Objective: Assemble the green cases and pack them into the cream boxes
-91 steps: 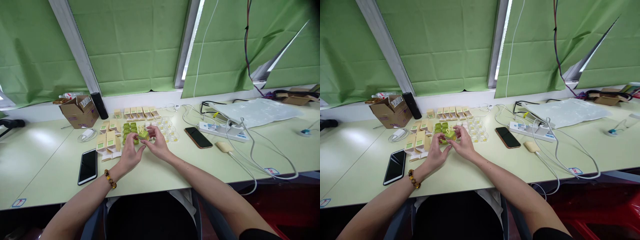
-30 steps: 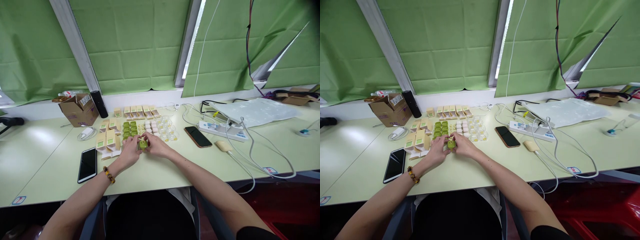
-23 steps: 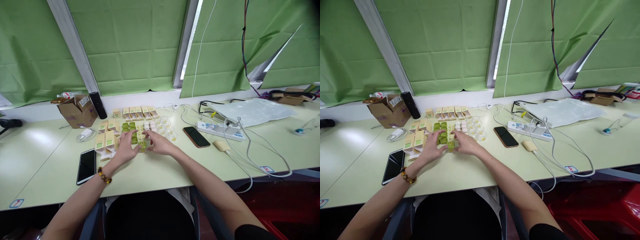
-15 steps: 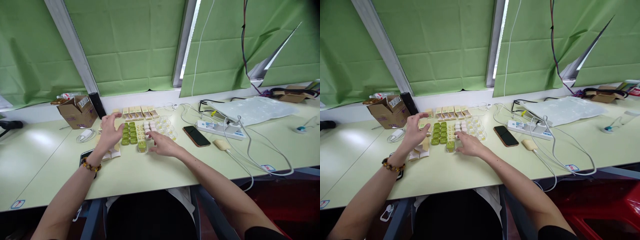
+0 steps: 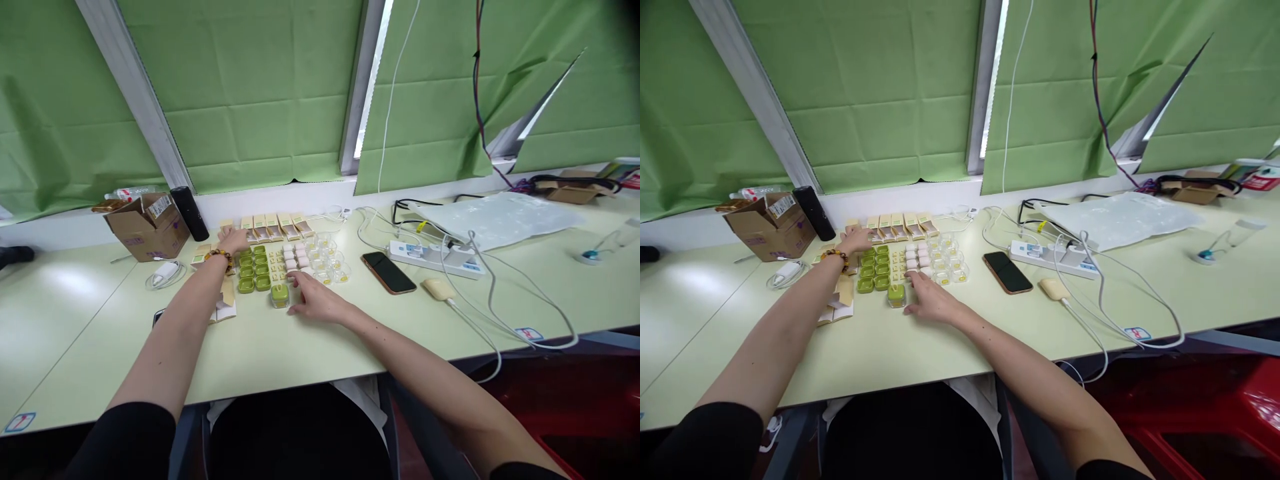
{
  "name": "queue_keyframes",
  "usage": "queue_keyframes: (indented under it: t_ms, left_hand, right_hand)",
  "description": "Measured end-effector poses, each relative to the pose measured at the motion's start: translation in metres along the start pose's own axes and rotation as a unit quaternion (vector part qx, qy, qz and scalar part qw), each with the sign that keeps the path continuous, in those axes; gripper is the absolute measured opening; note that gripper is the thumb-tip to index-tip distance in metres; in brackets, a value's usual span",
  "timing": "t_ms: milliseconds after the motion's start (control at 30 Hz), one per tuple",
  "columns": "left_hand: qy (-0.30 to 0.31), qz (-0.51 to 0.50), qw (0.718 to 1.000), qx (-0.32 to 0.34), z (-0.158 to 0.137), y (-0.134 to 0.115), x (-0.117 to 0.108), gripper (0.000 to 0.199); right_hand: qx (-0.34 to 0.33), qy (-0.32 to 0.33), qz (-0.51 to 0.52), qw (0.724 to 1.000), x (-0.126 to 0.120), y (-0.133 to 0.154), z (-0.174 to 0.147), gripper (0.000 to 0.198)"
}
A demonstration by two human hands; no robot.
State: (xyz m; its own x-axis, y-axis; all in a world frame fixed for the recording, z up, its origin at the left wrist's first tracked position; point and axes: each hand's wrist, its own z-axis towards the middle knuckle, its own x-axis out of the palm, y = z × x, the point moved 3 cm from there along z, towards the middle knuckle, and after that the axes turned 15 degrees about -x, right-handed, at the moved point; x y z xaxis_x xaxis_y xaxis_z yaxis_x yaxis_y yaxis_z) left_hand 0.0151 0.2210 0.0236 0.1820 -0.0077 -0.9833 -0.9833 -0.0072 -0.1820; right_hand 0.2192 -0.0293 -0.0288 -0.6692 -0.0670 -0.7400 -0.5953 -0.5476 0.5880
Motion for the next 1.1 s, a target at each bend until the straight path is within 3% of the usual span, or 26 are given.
queue_keyframes:
  t_ms: [133, 433, 700, 933, 1100]
  left_hand:
    - [0.007, 0.001, 1.000, -0.028, 0.014, -0.009, 0.017, 0.073]
    - [0.018, -0.003, 0.999, -0.045, 0.033, -0.019, 0.032, 0.027]
    - [-0.061, -0.054, 0.995, -0.061, 0.019, -0.006, 0.012, 0.040]
    - [-0.147, -0.077, 0.985, -0.039, -0.022, 0.007, -0.019, 0.050]
    - [-0.237, -0.117, 0.961, 0.081, -0.092, 0.002, -0.027, 0.051]
  right_hand:
    - [0.004, -0.001, 0.010, 1.000, 0.000, -0.001, -0.001, 0.088]
    - [-0.002, 0.001, 0.000, 1.000, 0.002, -0.003, 0.000, 0.095]
    - [-0.011, -0.003, -0.018, 1.000, 0.002, 0.000, -0.001, 0.096]
    - [-0.022, -0.013, -0.078, 0.997, 0.014, 0.003, 0.006, 0.081]
    - [-0.014, -0.008, -0.095, 0.995, 0.013, 0.005, 0.010, 0.069]
